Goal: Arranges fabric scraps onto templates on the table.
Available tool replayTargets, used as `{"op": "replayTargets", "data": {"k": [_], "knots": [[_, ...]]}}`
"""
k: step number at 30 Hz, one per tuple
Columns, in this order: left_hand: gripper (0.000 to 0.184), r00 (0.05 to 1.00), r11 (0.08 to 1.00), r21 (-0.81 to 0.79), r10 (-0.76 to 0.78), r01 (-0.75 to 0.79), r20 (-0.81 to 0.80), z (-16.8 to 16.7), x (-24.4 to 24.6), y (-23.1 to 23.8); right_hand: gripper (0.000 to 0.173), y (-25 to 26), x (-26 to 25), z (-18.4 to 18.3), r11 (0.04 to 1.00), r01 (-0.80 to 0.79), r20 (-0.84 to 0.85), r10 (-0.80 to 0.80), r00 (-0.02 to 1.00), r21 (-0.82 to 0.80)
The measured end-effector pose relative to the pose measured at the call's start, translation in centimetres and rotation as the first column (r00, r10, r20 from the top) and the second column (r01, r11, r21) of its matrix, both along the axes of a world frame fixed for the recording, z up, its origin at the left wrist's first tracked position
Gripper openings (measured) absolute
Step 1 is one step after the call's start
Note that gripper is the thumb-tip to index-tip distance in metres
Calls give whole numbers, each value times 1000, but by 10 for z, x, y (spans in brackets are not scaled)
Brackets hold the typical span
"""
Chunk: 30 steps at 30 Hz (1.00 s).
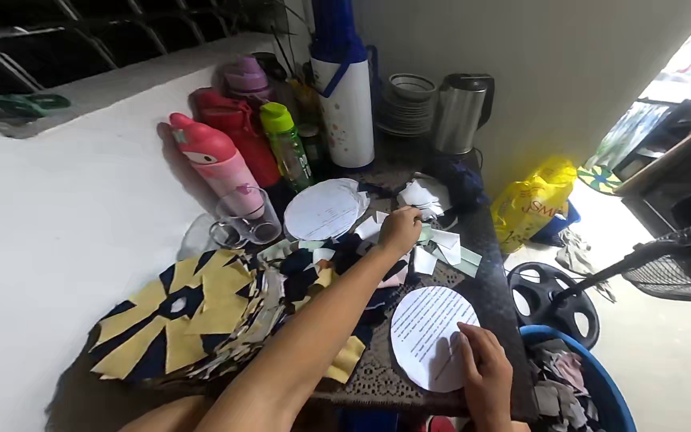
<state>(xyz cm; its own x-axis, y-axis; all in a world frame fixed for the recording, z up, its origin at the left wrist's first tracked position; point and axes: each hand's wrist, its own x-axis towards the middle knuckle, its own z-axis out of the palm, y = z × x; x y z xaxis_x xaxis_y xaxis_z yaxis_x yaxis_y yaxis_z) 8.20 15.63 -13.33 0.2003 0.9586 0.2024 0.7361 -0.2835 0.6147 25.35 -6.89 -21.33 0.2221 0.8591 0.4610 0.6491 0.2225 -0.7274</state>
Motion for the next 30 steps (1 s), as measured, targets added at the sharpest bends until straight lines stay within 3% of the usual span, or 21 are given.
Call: {"op": "replayTargets", "data": {"k": [4,10,14,21,24,30], "knots": [[45,956,987,43,-141,157,-258,-12,18,37,27,1,-1,0,1000,14,6,-14,1000,-13],[48,915,991,-5,-124,132,-385,-18,28,75,24,0,-2,-2,1000,9,17,-9,1000,-15],[27,954,997,17,-69,77,-293,-11,24,91,23,-1,-3,-1,1000,2,10,-2,1000,-30],[29,994,994,13,106,-105,-31,37,2,103,24,-1,-3,-1,999,-11,2,11,1000,-31],[29,996,997,-16,72,-71,54,61,-12,98,23,0,-4,-1,1000,-8,-2,8,1000,-21],[29,916,981,-174,-10,87,401,82,-26,67,24,1,-3,-2,1000,-12,11,12,1000,-11]]}}
